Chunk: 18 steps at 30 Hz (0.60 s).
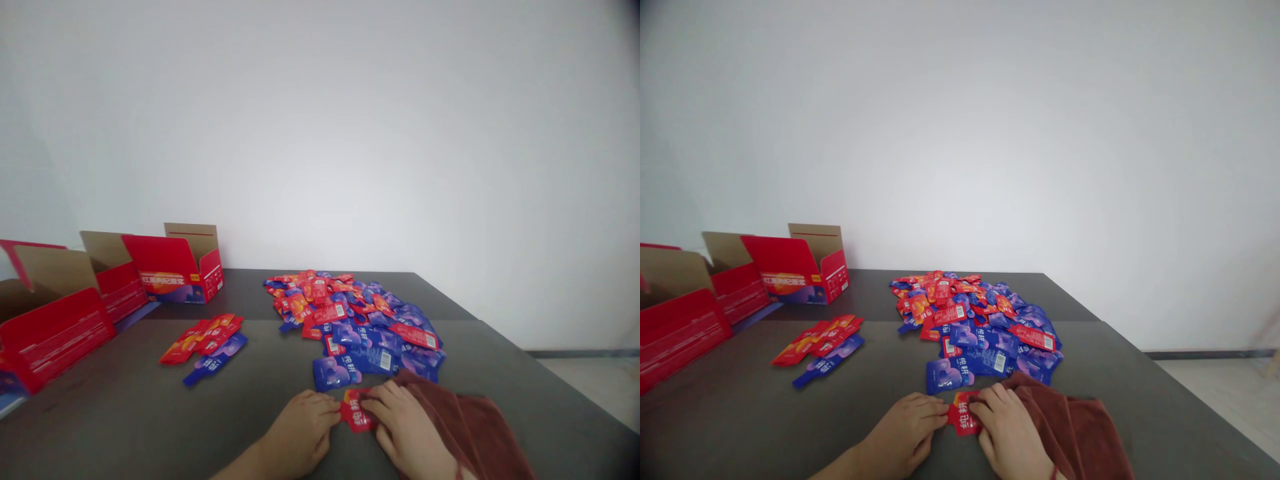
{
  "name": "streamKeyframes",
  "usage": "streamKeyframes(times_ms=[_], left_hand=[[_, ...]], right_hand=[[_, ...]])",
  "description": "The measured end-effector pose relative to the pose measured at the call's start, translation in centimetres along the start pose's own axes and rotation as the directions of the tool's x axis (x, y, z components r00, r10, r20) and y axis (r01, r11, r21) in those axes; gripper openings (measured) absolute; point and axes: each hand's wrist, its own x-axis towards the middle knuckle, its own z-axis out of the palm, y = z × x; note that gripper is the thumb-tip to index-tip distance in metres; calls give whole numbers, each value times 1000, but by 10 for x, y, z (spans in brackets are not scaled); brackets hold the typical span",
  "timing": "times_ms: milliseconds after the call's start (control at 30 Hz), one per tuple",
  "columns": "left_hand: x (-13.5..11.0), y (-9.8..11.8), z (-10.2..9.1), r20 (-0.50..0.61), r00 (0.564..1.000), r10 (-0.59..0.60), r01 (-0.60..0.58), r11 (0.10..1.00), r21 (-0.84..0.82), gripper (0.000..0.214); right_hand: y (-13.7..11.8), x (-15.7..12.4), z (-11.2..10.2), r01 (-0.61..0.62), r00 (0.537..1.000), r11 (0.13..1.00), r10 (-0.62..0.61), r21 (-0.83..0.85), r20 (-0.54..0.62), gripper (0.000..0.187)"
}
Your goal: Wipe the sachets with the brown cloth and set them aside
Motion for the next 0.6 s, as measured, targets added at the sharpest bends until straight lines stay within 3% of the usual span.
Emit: streamKeyframes(times_ms=[100, 200, 300, 467, 600], left_hand=[[0, -1, 1, -2, 999, -52, 52, 999, -15, 34], [7, 0, -1, 15, 994, -104, 104, 995, -3, 49], [21, 3, -5, 66, 993, -102, 95, 990, 103, 58], [43, 12, -4, 142, 989, -41, -11, 937, 348, 45], [52, 21, -1, 144, 989, -41, -21, 915, 402, 42]], right_hand=[[28, -16, -8, -117, 991, 993, 117, 8, -71, 39], [47, -23, -10, -205, 966, 978, 208, 36, -150, 38], [51, -22, -8, -205, 960, 976, 214, 70, -180, 37], [49, -21, -3, -181, 955, 977, 201, 110, -219, 37], [54, -23, 0, -168, 940, 977, 199, 130, -277, 39]])
